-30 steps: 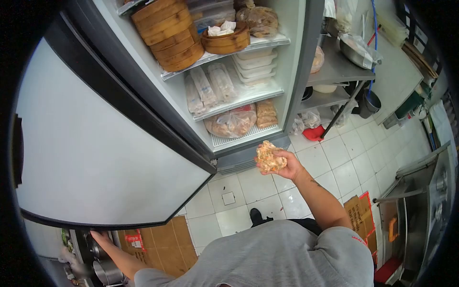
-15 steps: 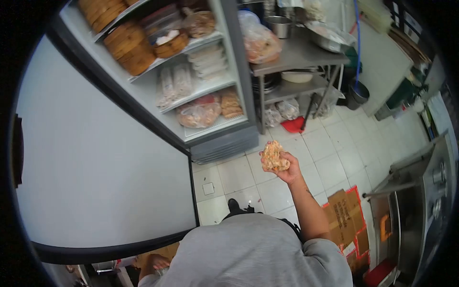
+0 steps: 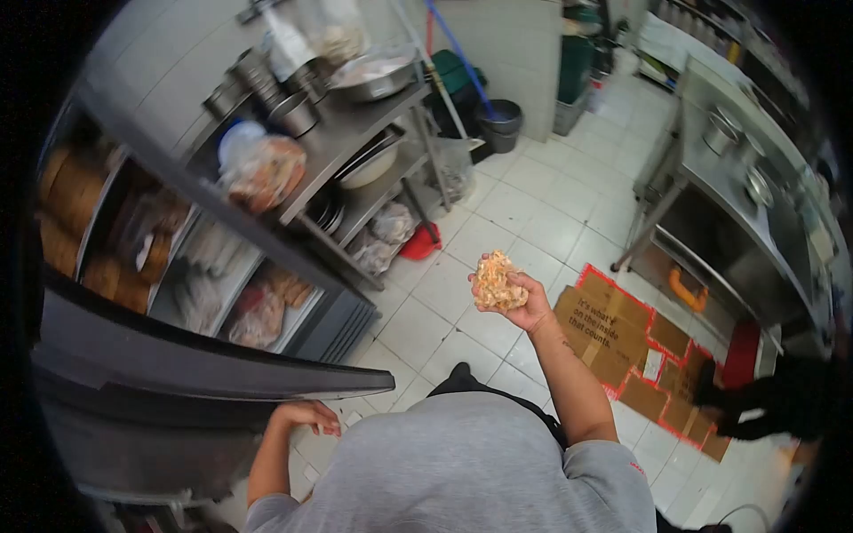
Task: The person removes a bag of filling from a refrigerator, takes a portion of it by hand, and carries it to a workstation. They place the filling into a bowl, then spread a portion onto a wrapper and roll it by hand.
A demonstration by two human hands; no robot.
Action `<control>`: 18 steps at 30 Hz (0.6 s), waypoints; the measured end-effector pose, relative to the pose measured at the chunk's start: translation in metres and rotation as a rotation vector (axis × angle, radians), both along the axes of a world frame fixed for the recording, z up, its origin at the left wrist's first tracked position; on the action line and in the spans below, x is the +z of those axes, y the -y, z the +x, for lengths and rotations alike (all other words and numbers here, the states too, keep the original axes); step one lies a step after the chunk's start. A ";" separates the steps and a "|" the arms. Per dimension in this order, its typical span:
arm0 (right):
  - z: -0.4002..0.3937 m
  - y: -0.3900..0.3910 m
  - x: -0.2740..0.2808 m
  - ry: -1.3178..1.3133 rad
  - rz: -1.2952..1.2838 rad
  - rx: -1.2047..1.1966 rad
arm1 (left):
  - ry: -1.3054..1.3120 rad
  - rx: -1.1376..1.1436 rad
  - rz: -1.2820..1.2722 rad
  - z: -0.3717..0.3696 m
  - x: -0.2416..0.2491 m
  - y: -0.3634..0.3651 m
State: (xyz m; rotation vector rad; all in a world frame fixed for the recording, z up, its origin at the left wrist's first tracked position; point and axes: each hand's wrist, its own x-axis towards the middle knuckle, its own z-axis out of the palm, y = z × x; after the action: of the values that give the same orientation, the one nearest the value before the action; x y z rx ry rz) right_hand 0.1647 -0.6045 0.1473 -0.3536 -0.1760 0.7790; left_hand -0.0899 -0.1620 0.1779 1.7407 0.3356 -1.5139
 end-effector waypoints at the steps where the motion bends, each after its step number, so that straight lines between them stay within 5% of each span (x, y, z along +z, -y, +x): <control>1: 0.001 0.008 0.001 -0.002 -0.010 -0.049 | 0.005 0.038 -0.028 0.026 0.007 -0.017; 12: 0.001 0.075 -0.012 -0.117 -0.052 -0.582 | 0.001 0.223 -0.076 0.245 0.056 -0.171; 18: -0.040 0.106 -0.024 -0.214 0.019 -0.777 | -0.050 0.225 0.002 0.270 0.046 -0.176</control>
State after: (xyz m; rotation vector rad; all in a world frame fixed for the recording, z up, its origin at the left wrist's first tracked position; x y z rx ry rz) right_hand 0.1248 -0.7104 0.1233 -0.2858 0.1554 0.0430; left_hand 0.1803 0.0138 0.2236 1.6104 0.5401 -1.3955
